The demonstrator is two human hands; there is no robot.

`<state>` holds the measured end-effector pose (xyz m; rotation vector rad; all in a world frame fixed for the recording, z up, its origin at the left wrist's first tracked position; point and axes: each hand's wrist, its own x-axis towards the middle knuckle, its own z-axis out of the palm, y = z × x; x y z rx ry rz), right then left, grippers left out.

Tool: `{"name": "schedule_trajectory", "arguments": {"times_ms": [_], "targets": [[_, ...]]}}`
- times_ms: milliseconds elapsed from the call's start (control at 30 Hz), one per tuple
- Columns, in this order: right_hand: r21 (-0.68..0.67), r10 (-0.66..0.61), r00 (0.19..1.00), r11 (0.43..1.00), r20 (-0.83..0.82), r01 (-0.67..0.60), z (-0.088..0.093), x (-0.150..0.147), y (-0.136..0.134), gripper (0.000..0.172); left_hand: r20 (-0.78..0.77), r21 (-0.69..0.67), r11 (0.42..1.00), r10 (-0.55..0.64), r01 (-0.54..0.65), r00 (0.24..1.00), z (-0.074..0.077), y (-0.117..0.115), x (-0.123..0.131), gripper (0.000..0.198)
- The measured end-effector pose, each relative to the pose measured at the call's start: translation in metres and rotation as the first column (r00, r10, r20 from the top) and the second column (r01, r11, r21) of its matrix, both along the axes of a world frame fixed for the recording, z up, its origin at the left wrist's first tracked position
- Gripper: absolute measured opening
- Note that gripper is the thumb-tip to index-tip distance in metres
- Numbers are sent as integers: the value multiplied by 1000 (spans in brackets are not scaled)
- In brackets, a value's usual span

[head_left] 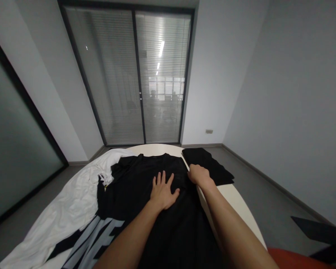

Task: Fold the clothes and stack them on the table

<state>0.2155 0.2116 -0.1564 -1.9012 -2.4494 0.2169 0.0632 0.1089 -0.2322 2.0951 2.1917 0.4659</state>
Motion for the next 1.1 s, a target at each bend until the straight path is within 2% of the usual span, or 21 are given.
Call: {"name": "schedule_trajectory", "arguments": {"times_ms": [133, 400, 600, 667, 800, 933, 1100], "targets": [[-52, -42, 998, 998, 46, 45, 9, 8, -2, 28, 5, 26, 1000, -16, 15, 1000, -1, -1, 0, 66], [-87, -21, 1000, 996, 5, 21, 7, 8, -1, 29, -19, 15, 1000, 19, -19, 1000, -1, 0, 2, 71], [-93, 86, 989, 991, -122, -97, 13, 15, 10, 24, -12, 25, 999, 25, -24, 1000, 0, -1, 3, 73], [-107, 126, 975, 983, -185, -148, 12, 15, 13, 27, 5, 28, 999, 21, -21, 1000, 2, -1, 2, 69], [-121, 133, 944, 977, -301, -176, 7, 10, 15, 42, 160, 62, 997, 34, -44, 986, 6, 0, -1, 58], [-83, 181, 916, 971, -357, -224, 6, -2, 9, 42, 329, 70, 995, 39, -65, 944, 8, 2, -5, 55], [-46, 263, 828, 944, -496, -327, 3, -19, -1, 40, 475, 76, 993, 40, -86, 879, 5, 6, -12, 52]]}}
